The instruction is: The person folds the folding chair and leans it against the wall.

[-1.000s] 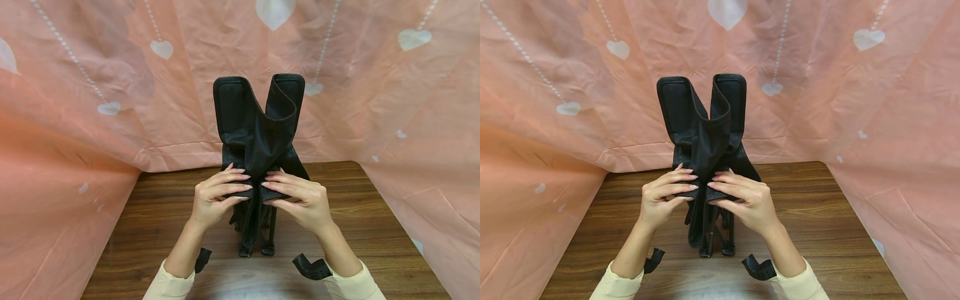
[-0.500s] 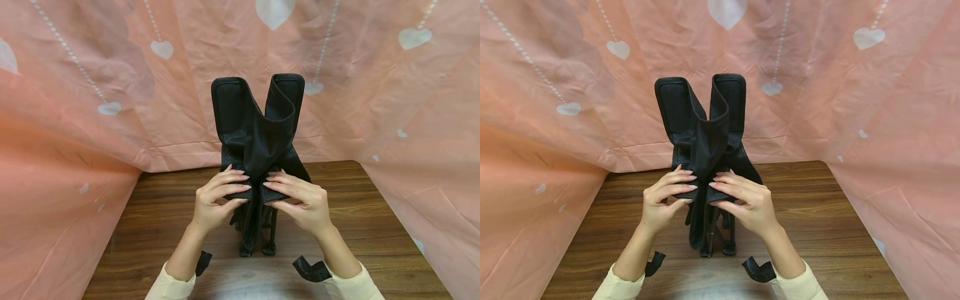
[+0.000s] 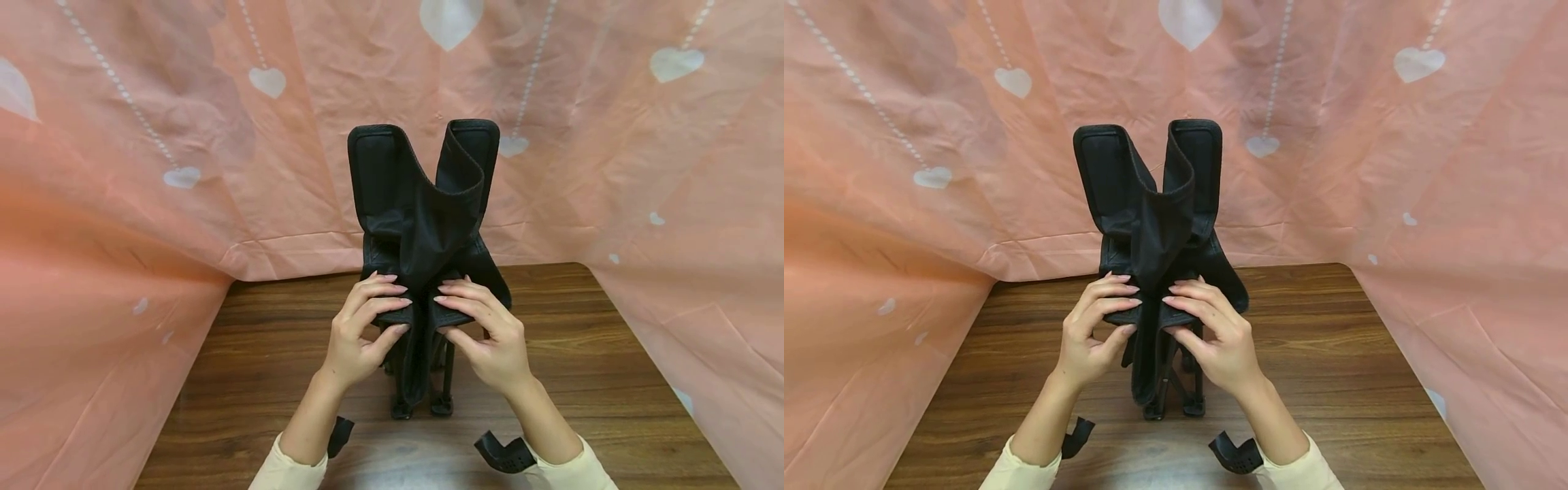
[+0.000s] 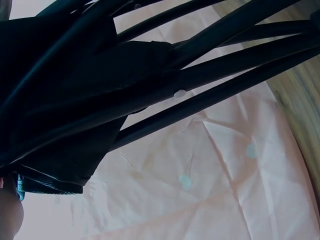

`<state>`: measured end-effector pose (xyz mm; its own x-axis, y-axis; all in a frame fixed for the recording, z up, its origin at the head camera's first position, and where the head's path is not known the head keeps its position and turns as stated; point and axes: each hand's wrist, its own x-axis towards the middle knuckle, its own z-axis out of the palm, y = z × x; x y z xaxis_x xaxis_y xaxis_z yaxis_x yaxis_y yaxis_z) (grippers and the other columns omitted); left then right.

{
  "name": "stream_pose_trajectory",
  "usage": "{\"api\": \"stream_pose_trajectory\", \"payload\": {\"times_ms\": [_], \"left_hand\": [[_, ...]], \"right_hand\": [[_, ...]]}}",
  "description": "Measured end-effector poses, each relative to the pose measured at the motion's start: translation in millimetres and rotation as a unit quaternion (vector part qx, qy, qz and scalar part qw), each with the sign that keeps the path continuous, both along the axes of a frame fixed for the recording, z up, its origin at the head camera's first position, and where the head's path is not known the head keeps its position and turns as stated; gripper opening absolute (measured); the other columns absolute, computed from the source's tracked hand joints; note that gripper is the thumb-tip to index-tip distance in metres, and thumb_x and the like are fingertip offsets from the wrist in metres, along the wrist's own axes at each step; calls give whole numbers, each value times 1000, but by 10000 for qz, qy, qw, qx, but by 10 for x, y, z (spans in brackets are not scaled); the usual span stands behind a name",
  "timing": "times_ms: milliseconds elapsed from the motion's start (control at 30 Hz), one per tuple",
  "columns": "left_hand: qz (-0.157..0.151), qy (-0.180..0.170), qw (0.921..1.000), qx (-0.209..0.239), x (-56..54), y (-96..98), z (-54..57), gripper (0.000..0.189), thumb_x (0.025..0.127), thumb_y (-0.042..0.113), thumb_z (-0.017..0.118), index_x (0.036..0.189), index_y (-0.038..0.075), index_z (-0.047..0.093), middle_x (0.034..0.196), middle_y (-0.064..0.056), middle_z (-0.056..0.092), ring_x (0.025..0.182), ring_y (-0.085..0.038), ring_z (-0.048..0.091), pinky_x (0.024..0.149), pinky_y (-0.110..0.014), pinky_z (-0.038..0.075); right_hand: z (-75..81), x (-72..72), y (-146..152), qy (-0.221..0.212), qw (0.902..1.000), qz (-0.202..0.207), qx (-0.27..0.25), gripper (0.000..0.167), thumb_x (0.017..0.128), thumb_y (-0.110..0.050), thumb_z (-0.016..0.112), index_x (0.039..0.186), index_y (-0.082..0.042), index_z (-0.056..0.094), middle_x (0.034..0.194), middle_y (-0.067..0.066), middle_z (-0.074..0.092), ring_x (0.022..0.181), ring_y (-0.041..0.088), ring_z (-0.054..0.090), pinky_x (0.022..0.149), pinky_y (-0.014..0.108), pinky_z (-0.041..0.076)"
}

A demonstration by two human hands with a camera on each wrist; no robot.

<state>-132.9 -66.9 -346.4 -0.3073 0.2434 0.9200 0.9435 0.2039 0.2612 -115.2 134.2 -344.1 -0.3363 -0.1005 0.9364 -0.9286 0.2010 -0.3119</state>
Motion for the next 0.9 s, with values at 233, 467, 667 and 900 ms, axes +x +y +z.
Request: {"api": "stream_pose_trajectory", "payload": {"times_ms": [233, 467, 667, 900], "left_hand": [[293, 98, 9994, -152, 33, 5, -8, 32, 98, 33, 57, 107, 4, 66, 115, -17, 61, 121, -32, 54, 114, -49, 39], [706, 19, 9971, -280, 87, -28, -35, 35, 98, 36, 55, 114, 6, 64, 123, -17, 56, 127, -32, 49, 113, -43, 39], [869, -188, 9958, -237, 118, -96, -97, 53, 96, 41, 56, 129, -1, 53, 133, -20, 49, 129, -32, 43, 114, -35, 36], [1211, -486, 9914, 33, 95, -291, -172, 67, 95, 47, 53, 135, -7, 46, 143, -21, 44, 133, -34, 38, 114, -36, 32]], "right_hand": [[16, 18, 23, 17, 9993, -227, 296, 30, 94, -25, 64, 100, 4, 69, 106, 20, 66, 116, 20, 60, 114, 39, 40], [59, 30, 115, -13, 9970, -132, 759, 36, 93, -36, 65, 106, -3, 71, 112, 17, 64, 118, 24, 55, 109, 27, 42], [24, 31, 185, 93, 9993, -284, 242, 51, 92, -40, 64, 110, 7, 65, 116, 21, 60, 122, 21, 52, 108, 27, 41], [16, 38, 303, -11, 9821, -1094, -1530, 50, 93, -26, 62, 106, 22, 55, 113, 12, 61, 107, 12, 56, 89, 18, 47]]}}
